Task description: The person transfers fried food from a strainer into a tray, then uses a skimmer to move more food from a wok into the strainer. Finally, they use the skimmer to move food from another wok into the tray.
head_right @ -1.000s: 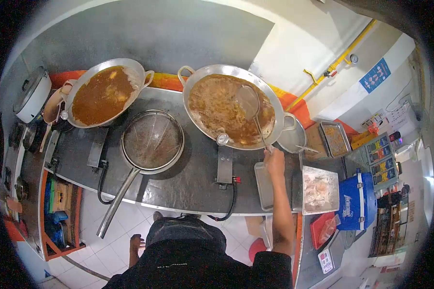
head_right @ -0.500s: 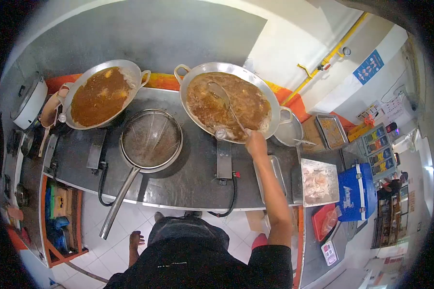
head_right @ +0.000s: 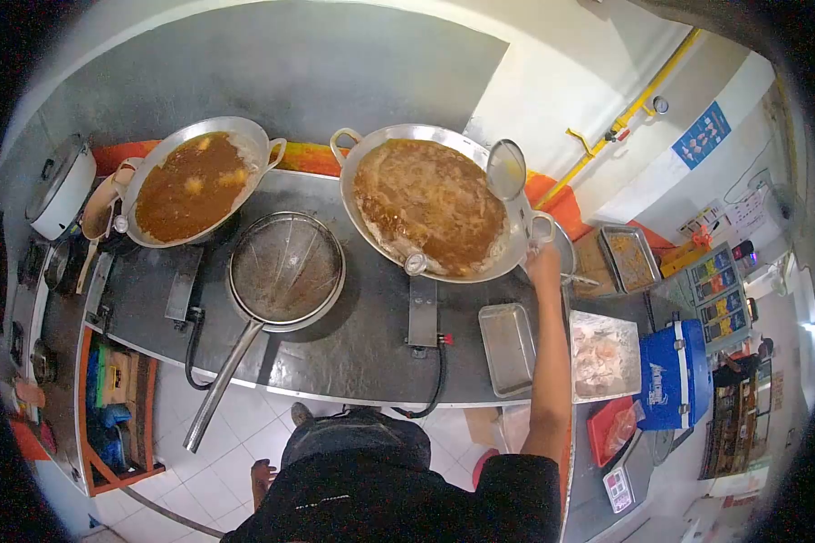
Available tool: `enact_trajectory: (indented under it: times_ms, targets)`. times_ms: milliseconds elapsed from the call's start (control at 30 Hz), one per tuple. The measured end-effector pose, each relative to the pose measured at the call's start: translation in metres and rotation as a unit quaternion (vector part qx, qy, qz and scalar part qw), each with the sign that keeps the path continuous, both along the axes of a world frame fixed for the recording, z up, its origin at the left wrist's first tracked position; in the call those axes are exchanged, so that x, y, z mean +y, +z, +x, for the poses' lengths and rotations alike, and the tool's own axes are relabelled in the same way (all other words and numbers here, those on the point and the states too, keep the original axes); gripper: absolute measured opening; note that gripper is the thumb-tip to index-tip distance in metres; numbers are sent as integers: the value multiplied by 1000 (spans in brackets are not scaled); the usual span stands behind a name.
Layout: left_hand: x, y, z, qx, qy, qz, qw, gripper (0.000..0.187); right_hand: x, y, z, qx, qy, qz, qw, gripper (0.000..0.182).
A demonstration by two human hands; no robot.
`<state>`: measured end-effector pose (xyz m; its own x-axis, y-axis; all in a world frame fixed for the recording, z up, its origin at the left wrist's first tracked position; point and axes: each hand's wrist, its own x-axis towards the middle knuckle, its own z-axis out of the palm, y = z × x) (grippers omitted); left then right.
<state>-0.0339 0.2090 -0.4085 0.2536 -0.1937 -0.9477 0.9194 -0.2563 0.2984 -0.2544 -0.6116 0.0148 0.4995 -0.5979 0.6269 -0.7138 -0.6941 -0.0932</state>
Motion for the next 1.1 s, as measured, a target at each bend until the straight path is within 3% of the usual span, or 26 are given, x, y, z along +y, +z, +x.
enact_trajectory:
  times_ms: [33,67,100,133,167,200,233,300,333,367,400,433,467,533,600,633,700,733,800,867,900,933,967,1033,1067,1100]
  targets:
    - [-16,19,-5,-114,-62,8,991,30,10,2,1,0,2,2,1000,12]
    - [-20,49,-13,-226,-124,15,966,30,27,12,6,-53,-56,201,976,14]
    - [-21,54,-18,-226,-123,18,966,30,49,25,13,-101,-113,392,907,16]
    - [-21,55,-28,-256,-91,-24,962,31,65,34,19,-102,-112,394,907,16]
    - [-21,43,-33,-287,-60,-65,954,32,81,42,25,-179,-77,476,858,20]
    - [-34,4,-10,-78,-143,119,979,32,98,49,30,-255,-43,551,794,24]
    - [-34,-2,-8,-82,-145,124,978,32,112,54,35,-251,-26,583,772,26]
    - [-28,-1,-1,-310,-319,-15,896,31,153,68,51,-237,14,635,735,30]
    - [-40,23,-1,-335,-280,-11,900,30,179,74,64,-227,38,654,721,32]
    - [-51,36,4,-270,-206,-8,940,30,203,72,77,-209,26,678,705,34]
    - [-63,44,10,-277,-232,20,932,29,223,60,83,-188,94,695,688,37]
    - [-72,47,16,-283,-256,47,923,29,246,53,94,-205,154,730,634,43]
    - [-66,31,22,-319,-292,18,902,28,268,44,108,-181,151,755,612,43]
    - [-79,51,28,-312,-274,28,909,28,300,-7,136,-181,188,807,530,39]
    - [-78,52,34,-339,-310,17,888,28,327,-60,167,-164,224,781,560,34]
    - [-78,53,37,-184,-128,-2,975,29,340,-92,184,-155,214,768,584,37]
    - [-71,60,42,-358,-321,-11,877,30,350,-145,202,-155,201,756,604,40]
    - [-67,54,44,-306,-270,11,913,32,353,-168,207,-173,197,794,548,48]
    - [-60,67,49,-323,-302,18,897,37,354,-176,203,-223,171,849,448,59]
    - [-47,67,53,-292,-278,25,915,42,334,-203,175,-222,87,846,477,59]
    - [-47,71,55,-297,-324,64,896,43,323,-243,150,-225,52,807,543,53]
    - [-37,60,56,-298,-328,64,894,43,306,-285,121,-215,-8,801,558,40]
    - [-20,32,54,-257,-274,79,923,43,300,-279,88,-229,-28,733,640,28]
    - [-4,5,58,-217,-217,89,948,43,279,-319,45,-304,-122,634,700,24]
    - [2,0,60,-360,-429,105,822,41,272,-313,43,-303,-123,633,702,24]
    - [7,-3,58,-472,-607,113,629,40,264,-301,40,-307,-114,630,704,26]
